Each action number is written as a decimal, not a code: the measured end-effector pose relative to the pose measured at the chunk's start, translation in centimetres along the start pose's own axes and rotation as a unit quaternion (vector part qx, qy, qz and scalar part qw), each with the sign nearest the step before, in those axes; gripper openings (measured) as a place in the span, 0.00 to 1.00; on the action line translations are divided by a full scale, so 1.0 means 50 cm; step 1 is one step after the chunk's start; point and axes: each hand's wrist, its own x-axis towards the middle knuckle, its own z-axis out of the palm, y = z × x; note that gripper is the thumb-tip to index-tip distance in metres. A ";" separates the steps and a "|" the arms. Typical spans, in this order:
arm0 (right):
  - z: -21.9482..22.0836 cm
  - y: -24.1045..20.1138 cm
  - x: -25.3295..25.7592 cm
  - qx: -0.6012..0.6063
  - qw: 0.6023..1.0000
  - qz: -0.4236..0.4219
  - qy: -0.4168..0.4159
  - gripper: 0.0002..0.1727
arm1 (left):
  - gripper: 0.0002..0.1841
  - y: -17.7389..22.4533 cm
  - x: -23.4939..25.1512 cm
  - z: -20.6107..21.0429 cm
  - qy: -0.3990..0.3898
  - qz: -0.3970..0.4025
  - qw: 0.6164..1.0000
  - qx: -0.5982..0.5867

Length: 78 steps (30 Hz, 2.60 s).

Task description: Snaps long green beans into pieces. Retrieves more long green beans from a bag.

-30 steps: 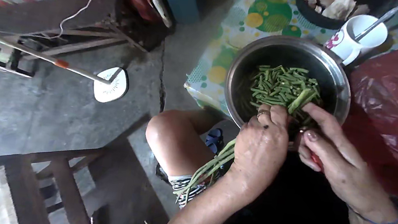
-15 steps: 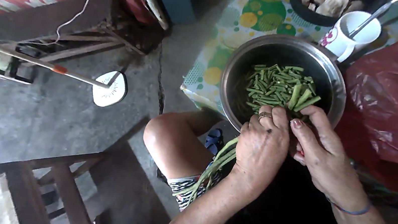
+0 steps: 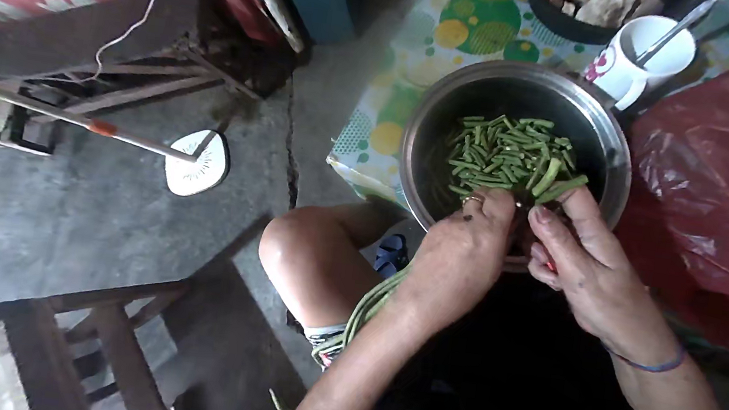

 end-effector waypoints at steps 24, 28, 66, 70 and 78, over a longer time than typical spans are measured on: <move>-0.033 -0.011 0.013 -0.111 0.986 -0.126 -0.008 0.07 | 0.30 0.010 -0.002 -0.011 -0.105 -0.045 0.948 -0.298; -0.058 -0.021 0.018 -0.027 0.996 -0.080 0.014 0.03 | 0.18 0.000 -0.022 -0.029 -0.104 -0.017 0.954 -0.280; -0.058 0.007 0.054 -0.241 0.967 -0.079 0.002 0.21 | 0.18 -0.014 -0.017 -0.031 -0.078 0.086 0.934 -0.339; -0.069 -0.007 0.060 -0.162 0.987 0.000 -0.013 0.36 | 0.16 -0.019 -0.013 -0.015 -0.064 -0.004 0.937 -0.343; -0.045 -0.045 0.059 0.279 0.960 -0.005 0.032 0.24 | 0.14 0.020 -0.021 0.008 -0.102 -0.065 0.919 -0.375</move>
